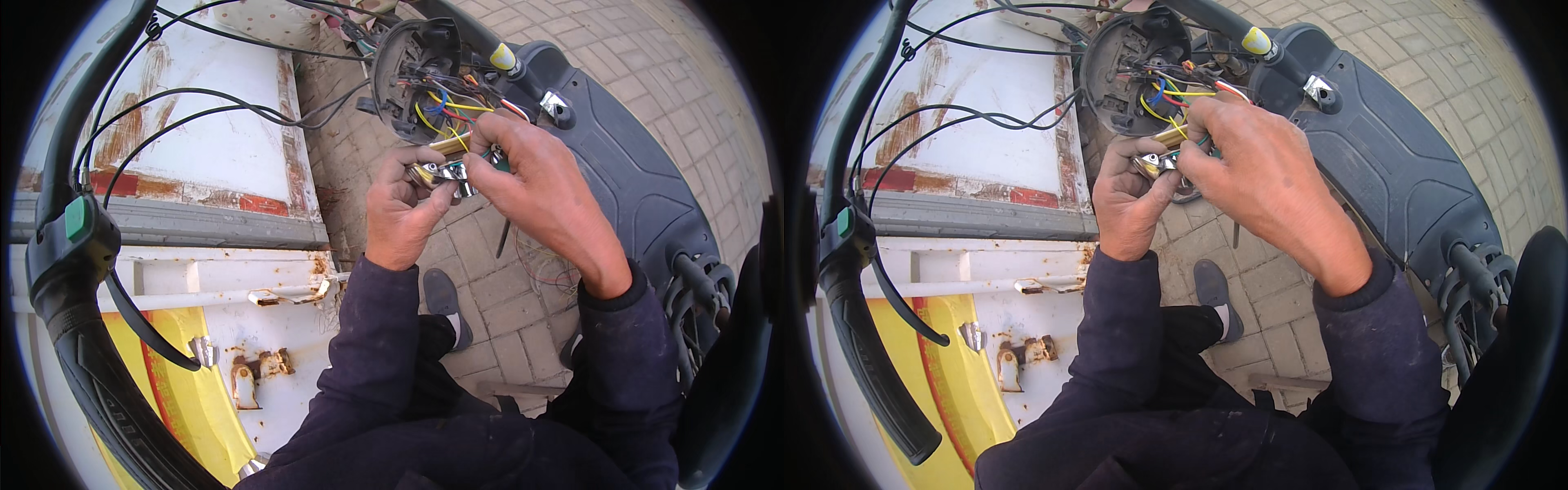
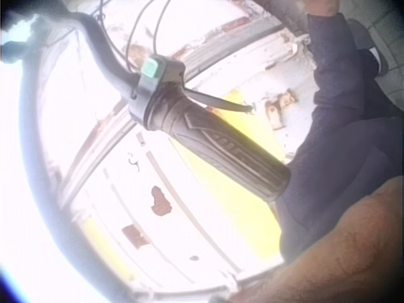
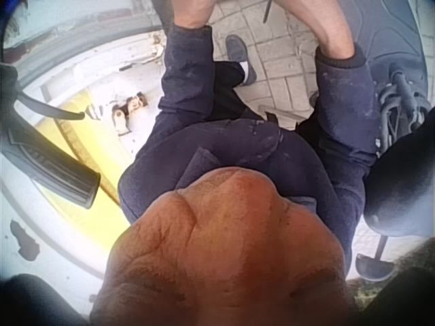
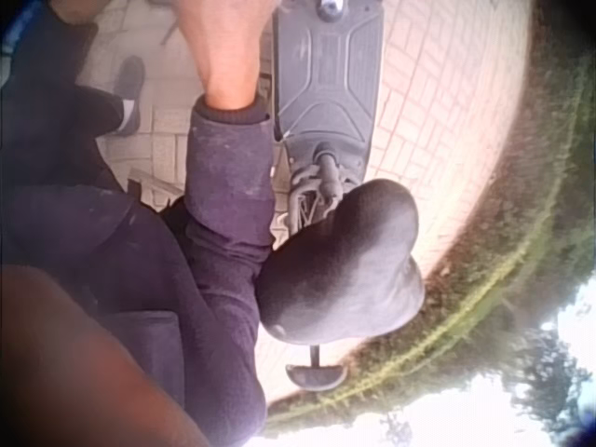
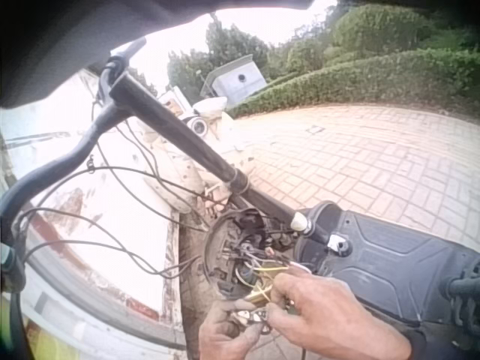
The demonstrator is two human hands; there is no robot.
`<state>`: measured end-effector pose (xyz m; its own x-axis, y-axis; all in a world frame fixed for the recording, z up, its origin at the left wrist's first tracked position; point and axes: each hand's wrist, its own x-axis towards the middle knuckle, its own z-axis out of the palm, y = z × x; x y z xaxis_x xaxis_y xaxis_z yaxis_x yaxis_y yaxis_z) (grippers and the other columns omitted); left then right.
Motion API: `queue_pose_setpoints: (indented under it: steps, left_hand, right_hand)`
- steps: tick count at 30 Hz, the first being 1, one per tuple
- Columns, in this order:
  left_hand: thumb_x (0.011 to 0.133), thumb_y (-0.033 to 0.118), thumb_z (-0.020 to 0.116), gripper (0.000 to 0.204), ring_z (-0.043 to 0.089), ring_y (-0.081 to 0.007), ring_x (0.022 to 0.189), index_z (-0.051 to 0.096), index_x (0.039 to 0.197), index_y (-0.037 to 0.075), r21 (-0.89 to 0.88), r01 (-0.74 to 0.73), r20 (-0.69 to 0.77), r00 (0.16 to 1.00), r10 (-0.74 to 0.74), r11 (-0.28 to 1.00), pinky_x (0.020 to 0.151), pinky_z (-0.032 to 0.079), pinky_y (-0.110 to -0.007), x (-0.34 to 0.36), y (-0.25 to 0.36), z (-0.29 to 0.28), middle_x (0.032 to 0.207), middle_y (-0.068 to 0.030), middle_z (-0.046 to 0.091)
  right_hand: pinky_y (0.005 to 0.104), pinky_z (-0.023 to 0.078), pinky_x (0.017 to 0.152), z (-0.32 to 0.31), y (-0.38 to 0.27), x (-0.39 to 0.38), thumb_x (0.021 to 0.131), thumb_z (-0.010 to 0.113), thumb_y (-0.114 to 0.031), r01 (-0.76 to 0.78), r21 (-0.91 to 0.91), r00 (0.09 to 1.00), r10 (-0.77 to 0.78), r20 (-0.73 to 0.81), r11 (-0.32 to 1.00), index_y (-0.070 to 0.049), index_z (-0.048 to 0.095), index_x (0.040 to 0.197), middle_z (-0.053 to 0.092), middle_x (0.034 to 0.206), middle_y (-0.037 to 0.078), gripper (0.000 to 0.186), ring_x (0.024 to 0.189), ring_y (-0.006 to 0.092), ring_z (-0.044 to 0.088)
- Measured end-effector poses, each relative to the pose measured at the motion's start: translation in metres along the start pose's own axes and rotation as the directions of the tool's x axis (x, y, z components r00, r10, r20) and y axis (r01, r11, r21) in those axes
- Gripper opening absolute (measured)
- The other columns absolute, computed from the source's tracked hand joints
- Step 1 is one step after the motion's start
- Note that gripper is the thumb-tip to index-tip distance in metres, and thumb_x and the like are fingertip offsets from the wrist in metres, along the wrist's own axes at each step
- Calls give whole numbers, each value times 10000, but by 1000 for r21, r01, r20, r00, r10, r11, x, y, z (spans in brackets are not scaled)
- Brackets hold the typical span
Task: The person uses a screwdriver to remove screws from a scooter's headlight assembly, detaches the unit, and manipulates the internal wiring. The person then reattaches the headlight assembly and secures it with screws.
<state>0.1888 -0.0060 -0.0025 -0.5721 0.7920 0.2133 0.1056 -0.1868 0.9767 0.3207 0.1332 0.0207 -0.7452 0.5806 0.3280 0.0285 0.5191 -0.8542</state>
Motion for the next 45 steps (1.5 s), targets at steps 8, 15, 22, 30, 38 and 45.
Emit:
queue_pose_setpoints:
  steps: [8,15,22,30,38,45]
  left_hand:
    - [883,-80,707,350,691,-134,929,553,1189,-8,24,-24,-18,1000,25,999,791,595,-270,2,-4,-1,1081,-96,668]
    - [873,-71,720,354,679,-120,931,560,1180,3,63,-40,-24,999,42,997,799,574,-261,2,-7,-2,1079,-78,662]
    - [891,-110,701,362,691,-163,983,531,1196,-18,79,-66,7,998,66,995,851,591,-296,3,-10,-7,1128,-123,662]
    - [867,-77,731,342,671,-115,942,596,1177,-21,70,-28,-26,999,30,997,827,573,-261,3,-11,-6,1076,-70,662]
    - [905,-94,699,311,703,-148,926,577,1184,-31,91,-8,-22,1000,10,996,800,598,-276,4,-9,-3,1081,-133,691]
    - [889,-60,724,291,687,-113,896,599,1150,-31,37,34,-51,998,-32,999,779,586,-253,3,-8,1,1045,-63,673]
  right_hand:
    - [454,438,667,2,-1,0,870,626,-194,32,-2,999,-32,-18,999,3,563,885,566,796,196,207,740,375,571]
    - [445,446,680,2,-3,2,866,629,-177,-10,-9,1000,10,-20,1000,9,568,886,579,815,198,197,748,371,575]
    - [428,468,711,1,-2,2,868,632,-169,-16,-3,1000,16,12,1000,15,570,877,590,832,188,194,780,363,591]
    - [393,474,718,1,2,2,886,645,-167,88,62,996,-90,22,994,18,597,890,599,839,162,192,773,311,584]
    - [337,448,710,-2,12,5,919,654,-170,20,155,994,-37,106,988,6,589,931,552,817,100,188,772,190,517]
    - [365,464,704,3,10,4,902,651,-152,56,80,998,-56,-2,995,-7,594,936,580,840,132,159,765,253,573]
